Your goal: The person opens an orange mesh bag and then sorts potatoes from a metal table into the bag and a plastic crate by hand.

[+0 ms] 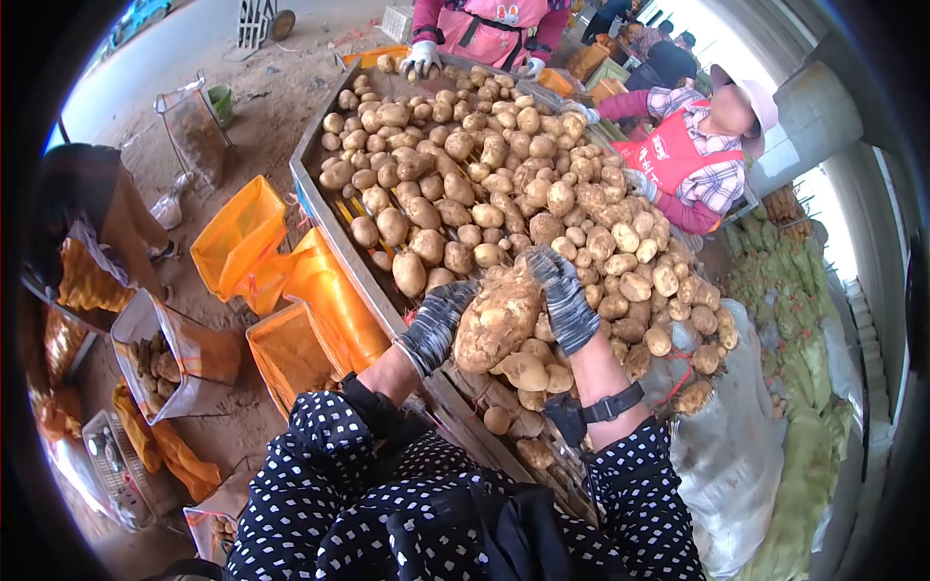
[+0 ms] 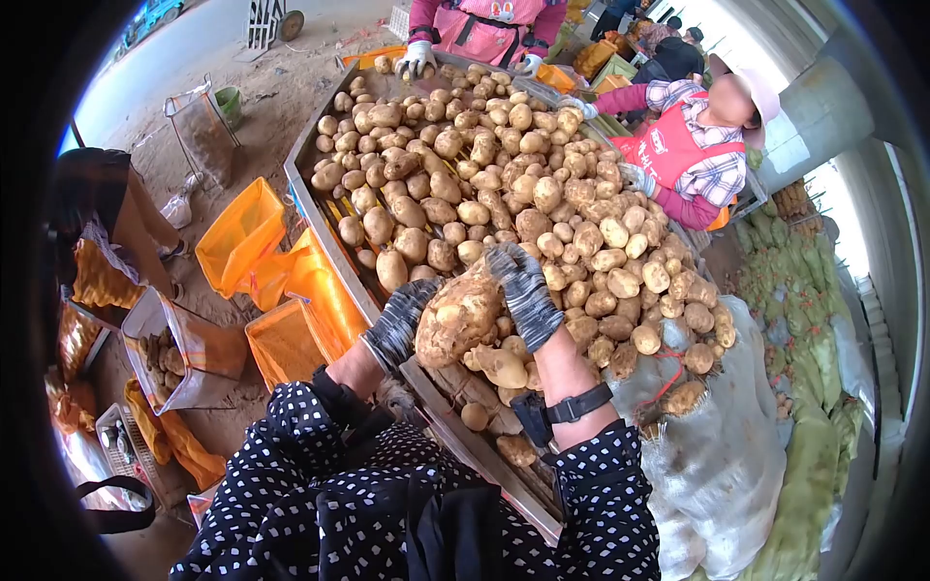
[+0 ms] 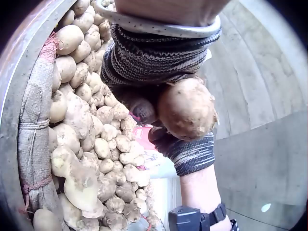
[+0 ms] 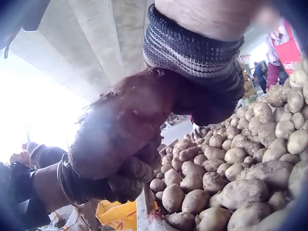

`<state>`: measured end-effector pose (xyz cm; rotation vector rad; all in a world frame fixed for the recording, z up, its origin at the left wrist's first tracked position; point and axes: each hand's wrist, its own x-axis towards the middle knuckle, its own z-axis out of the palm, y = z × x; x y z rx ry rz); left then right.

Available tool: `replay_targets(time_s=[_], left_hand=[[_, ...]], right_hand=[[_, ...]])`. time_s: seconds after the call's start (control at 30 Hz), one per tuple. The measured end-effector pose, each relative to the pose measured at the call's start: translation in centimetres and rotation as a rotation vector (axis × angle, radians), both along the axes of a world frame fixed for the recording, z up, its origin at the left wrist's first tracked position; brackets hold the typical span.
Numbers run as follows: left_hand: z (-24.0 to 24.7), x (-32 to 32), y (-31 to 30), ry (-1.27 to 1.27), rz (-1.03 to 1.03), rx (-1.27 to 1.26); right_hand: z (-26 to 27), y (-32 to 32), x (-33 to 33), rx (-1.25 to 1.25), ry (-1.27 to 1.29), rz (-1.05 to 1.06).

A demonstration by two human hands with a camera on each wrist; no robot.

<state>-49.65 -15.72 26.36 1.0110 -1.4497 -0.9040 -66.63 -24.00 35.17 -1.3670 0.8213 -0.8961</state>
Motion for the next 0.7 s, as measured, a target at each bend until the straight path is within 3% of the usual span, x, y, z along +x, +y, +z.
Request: replay_targets(time_s=[0.03, 0.1, 0.13, 0.17, 0.23, 0.27, 0.3, 0.37, 0.4, 0.43, 0.47, 0.5, 0.57, 0.6, 0.67, 0.7], left_hand=[[0.6, 0.0, 0.0, -0.005, 0.001, -0.005], [1.6, 0.0, 0.2, 0.314, -0.066, 0.05], [1.4, 0.5, 0.2, 0.135, 0.018, -0.118], [2.5, 0.4, 0.2, 0.809, 0.03, 0.52], [5.7, 1.7, 1.0, 0.54, 0.228, 0.535], [4.5, 1.6, 0.9, 0.486, 0.148, 0.265], [6.1, 1.8, 1.0, -0.075, 0.158, 0.093], [9.1, -0.6, 0.6, -0.475, 0.115, -0.117], [8.5, -1.4, -0.2, -0.459, 0.114, 0.081], [7.3, -1.3, -0.8, -0.349, 0.149, 0.054], [6.3, -1.1, -1.0, 0.175, -0.018, 0.226], [5.2, -0.7, -1.2, 0.699, -0.186, 0.391], [3.6, 0.5, -0.8, 1.219, -0.42, 0.618], [3.3, 1.0, -0.8, 1.364, -0.477, 0.608], [1.7, 2.0, -1.5, 1.621, -0.661, 0.579], [1.8, 2.5, -1.9, 1.634, -0.647, 0.564]], right_hand=[[-0.1, -0.1, -0.4, -0.005, -0.005, 0.001], [0.1, -0.1, -0.7, 0.144, -0.072, -0.094], [0.3, -0.2, -0.9, 0.163, -0.035, -0.17], [-1.7, -1.9, -2.4, 0.148, -0.053, -0.136], [-2.3, -3.5, -3.7, 0.11, 0.097, -0.231], [-1.4, -3.2, -3.1, 0.106, 0.091, -0.237], [-0.1, -2.3, -1.8, 0.101, 0.106, -0.278], [0.6, -1.6, -0.2, 0.139, 0.178, -0.31], [0.8, -1.2, 0.0, 0.135, 0.156, -0.295], [1.0, -0.8, 0.0, 0.128, 0.137, -0.277], [-0.6, -1.5, -0.8, 0.083, -0.11, -0.202], [1.8, -1.1, -1.1, 0.344, 0.084, -0.283], [3.1, -0.1, -2.0, 0.313, 0.258, -0.231], [-2.5, -2.5, -5.3, 0.446, -0.15, -0.193], [-1.8, 1.4, -7.6, -0.38, 1.185, -0.036], [-0.4, 3.0, -7.4, -0.448, 1.566, 0.067]])
